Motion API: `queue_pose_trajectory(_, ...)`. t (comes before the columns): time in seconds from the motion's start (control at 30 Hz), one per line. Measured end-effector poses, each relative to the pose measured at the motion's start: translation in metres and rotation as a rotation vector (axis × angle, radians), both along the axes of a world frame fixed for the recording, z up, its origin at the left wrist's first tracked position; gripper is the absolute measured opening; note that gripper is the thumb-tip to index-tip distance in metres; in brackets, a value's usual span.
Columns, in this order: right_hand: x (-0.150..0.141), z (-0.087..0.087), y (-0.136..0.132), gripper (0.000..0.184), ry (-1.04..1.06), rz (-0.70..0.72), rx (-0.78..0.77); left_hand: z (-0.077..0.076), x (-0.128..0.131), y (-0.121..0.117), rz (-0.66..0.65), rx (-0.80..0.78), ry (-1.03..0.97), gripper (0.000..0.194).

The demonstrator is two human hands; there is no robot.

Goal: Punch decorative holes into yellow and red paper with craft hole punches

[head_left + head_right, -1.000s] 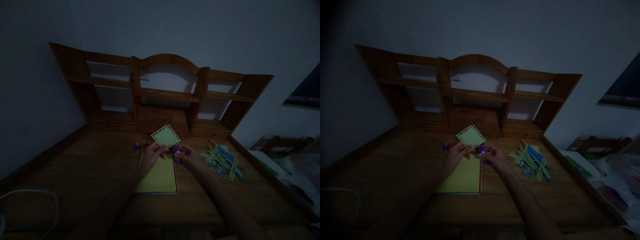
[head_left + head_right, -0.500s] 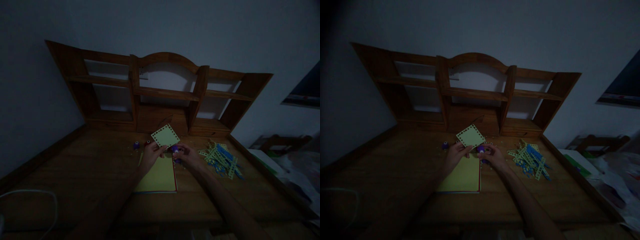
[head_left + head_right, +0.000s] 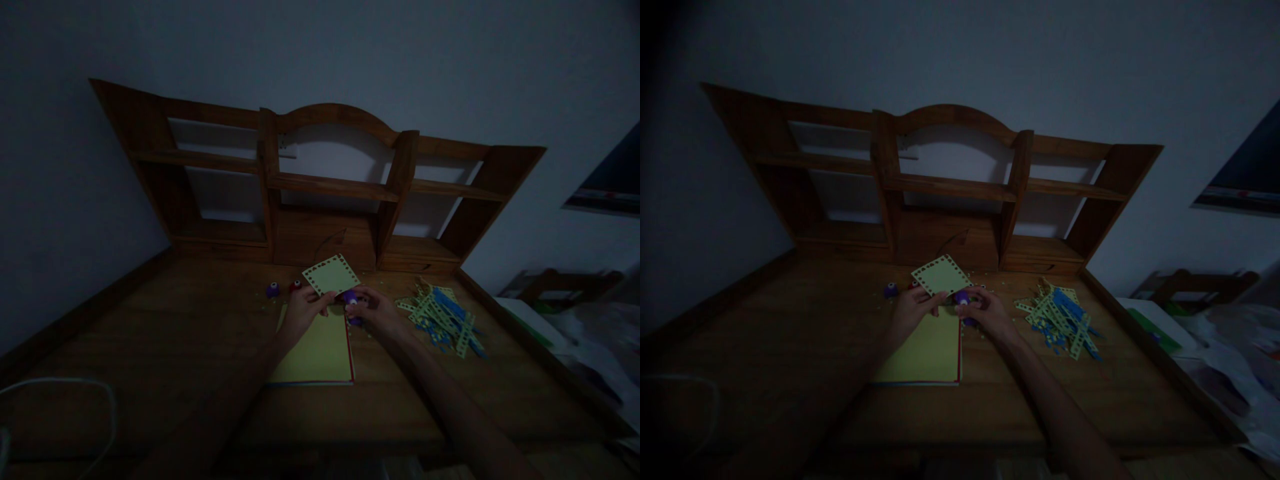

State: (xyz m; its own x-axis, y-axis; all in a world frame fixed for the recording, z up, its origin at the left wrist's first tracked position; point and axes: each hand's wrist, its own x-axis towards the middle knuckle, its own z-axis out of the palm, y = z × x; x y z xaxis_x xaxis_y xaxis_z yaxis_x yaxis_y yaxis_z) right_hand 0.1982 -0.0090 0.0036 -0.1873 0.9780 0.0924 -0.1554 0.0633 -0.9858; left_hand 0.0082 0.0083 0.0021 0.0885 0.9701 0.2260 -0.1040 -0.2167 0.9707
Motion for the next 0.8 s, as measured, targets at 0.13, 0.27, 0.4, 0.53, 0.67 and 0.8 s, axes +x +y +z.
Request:
queue_pose_trajectory(0.13,-0.0015,0.0012,-0.0015,0.039,0.014,0.0,-0.011,0.0001,-0.0001,-0.0006,0.002,0.005,0.003,0.025)
queue_pose_trajectory(0.27,-0.0029,0.0004,-0.0019,0.039,0.047,-0.006,-0.025,-0.0021,-0.0002,0.0001,-0.002,0.009,-0.008,0.025)
queue_pose_trajectory(0.4,-0.0021,-0.0032,-0.0004,0.042,0.059,0.017,-0.035,0.0,0.0005,-0.001,0.015,0.009,0.006,0.024)
queue_pose_trajectory(0.53,-0.0013,-0.0062,0.0003,0.045,0.059,0.018,-0.038,0.0031,0.0014,-0.0023,0.022,-0.008,-0.01,0.024)
queue_pose_trajectory(0.67,-0.0013,-0.0052,-0.0005,0.042,0.059,0.035,-0.046,0.0011,0.0015,-0.0004,0.025,-0.014,0.008,0.025)
queue_pose_trajectory(0.8,-0.0007,-0.0053,0.0,0.041,0.05,0.057,-0.025,0.0001,0.0012,0.0008,0.012,0.004,0.003,0.025)
